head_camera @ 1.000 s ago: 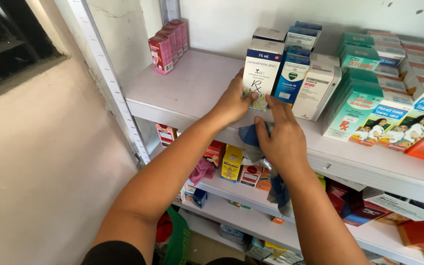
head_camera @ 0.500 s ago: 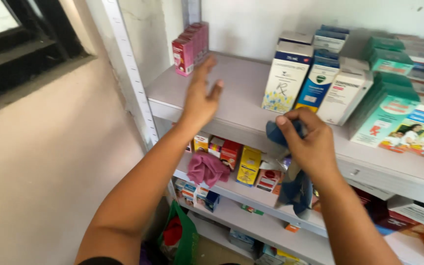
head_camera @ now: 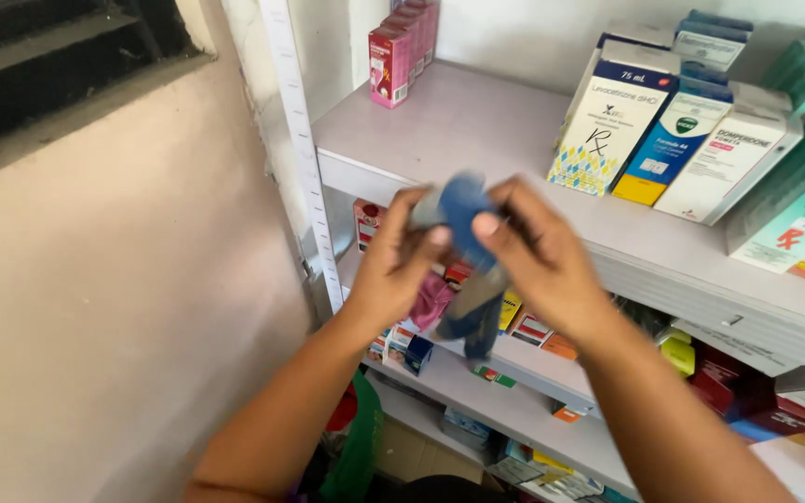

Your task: Wiping dust off various medicine boxes and cleaning the storage shelves with a cloth.

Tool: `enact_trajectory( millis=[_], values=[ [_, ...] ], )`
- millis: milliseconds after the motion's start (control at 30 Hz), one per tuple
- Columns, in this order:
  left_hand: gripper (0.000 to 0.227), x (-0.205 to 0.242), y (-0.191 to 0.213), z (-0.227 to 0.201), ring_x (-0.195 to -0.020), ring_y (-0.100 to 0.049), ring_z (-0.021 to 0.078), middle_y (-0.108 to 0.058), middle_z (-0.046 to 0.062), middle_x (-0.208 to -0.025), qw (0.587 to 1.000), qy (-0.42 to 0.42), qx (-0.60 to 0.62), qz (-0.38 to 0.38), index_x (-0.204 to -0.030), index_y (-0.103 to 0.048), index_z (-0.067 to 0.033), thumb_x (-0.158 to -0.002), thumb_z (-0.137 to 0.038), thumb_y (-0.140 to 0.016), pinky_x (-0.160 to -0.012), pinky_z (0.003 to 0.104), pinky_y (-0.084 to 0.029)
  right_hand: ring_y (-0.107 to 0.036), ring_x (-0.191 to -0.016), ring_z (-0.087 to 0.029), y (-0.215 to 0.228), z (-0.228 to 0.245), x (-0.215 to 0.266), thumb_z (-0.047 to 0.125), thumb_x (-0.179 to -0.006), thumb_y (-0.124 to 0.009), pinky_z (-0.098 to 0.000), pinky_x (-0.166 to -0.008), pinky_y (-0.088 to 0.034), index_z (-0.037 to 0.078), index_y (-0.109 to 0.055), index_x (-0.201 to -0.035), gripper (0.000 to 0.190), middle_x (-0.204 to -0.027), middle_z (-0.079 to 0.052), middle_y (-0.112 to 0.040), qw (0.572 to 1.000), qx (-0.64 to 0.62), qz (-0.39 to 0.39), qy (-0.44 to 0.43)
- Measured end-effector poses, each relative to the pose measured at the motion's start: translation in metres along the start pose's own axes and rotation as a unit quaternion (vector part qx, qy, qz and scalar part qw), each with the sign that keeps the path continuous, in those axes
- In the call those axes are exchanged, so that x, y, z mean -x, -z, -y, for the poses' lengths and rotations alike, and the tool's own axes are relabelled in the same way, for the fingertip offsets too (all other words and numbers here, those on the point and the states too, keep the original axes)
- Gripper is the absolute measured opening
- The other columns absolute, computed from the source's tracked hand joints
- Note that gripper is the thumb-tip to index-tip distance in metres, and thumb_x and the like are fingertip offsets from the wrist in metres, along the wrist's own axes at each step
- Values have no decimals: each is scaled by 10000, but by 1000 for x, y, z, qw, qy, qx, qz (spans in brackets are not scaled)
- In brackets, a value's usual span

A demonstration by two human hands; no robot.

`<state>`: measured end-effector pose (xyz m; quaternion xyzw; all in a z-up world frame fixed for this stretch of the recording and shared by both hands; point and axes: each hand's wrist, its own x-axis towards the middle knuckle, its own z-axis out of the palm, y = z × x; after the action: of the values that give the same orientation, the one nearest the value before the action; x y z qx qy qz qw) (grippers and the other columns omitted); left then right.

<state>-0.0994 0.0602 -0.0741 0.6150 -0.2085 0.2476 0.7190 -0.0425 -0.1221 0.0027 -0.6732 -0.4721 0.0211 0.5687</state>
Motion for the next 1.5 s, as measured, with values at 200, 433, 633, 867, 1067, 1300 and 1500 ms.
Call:
enact_trajectory(
  millis=[200, 433, 633, 867, 1067, 1300, 1500],
  values=[
    [353, 46, 31, 46, -953, -598, 88, -640, 50, -1081, 984, 129, 34, -119, -1359, -537, -32, -1079, -238, -594, -834, 254, -499, -487, -735, -81, -45, -111, 14, 282, -1060, -576, -244, -636, -429, 68, -616, -937, 250, -758, 43, -523, 992, -14, 30, -118],
    [417, 112, 81, 165, -831, -653, 206, -673, 135, -974, 904, 214, 253, -272, -1030, -687, 14, -1043, -381, -554, -771, 333, -525, -708, -821, -268, -86, -194, 41, 262, -936, -667, -379, -688, -585, 40, -643, -1047, 250, -1036, -155, -644, 974, 207, 50, -83],
    [168, 131, 73, 200, -947, -681, 297, -649, 147, -1074, 897, 12, -386, -215, -925, -625, -12, -828, -75, -747, -829, 372, -545, -609, -1122, -459, -113, -252, 59, 208, -881, -686, -513, -847, -569, 58, -509, -1343, 517, -1362, -240, -500, 930, 367, 14, -30],
    [670, 133, 59, 209, -953, -619, 494, -489, 265, -1262, 835, 123, -495, -206, -1389, -443, -79, -776, -8, -702, -744, 529, -534, -618, -1062, -483, -129, -279, 61, 239, -856, -698, -497, -785, -578, -13, -371, -1415, 695, -1366, -293, -442, 903, 417, 58, -85],
    [470, 132, 63, 197, -932, -652, 457, -606, 197, -1168, 813, 129, -534, -193, -1288, -518, -87, -852, -62, -693, -732, 533, -529, -676, -961, -444, -122, -261, 65, 176, -887, -704, -503, -776, -569, 70, -492, -1280, 460, -1228, -205, -592, 927, 361, 72, -77],
    [310, 89, 31, 67, -928, -669, 356, -595, 159, -1024, 849, -61, -459, -255, -1185, -591, -61, -891, -1, -670, -796, 432, -544, -673, -906, -359, -74, -98, 37, 152, -874, -801, -433, -761, -561, 73, -577, -1275, 466, -1045, -175, -627, 955, 260, -25, 138],
    [372, 12, -2, -35, -1092, -632, 355, -597, 169, -1189, 828, -231, -469, -204, -1282, -607, -50, -934, 82, -602, -972, 405, -525, -650, -921, -315, -6, 18, -6, 130, -897, -809, -405, -789, -539, 90, -677, -1220, 351, -1066, -148, -651, 920, 346, -75, 171]
  ],
)
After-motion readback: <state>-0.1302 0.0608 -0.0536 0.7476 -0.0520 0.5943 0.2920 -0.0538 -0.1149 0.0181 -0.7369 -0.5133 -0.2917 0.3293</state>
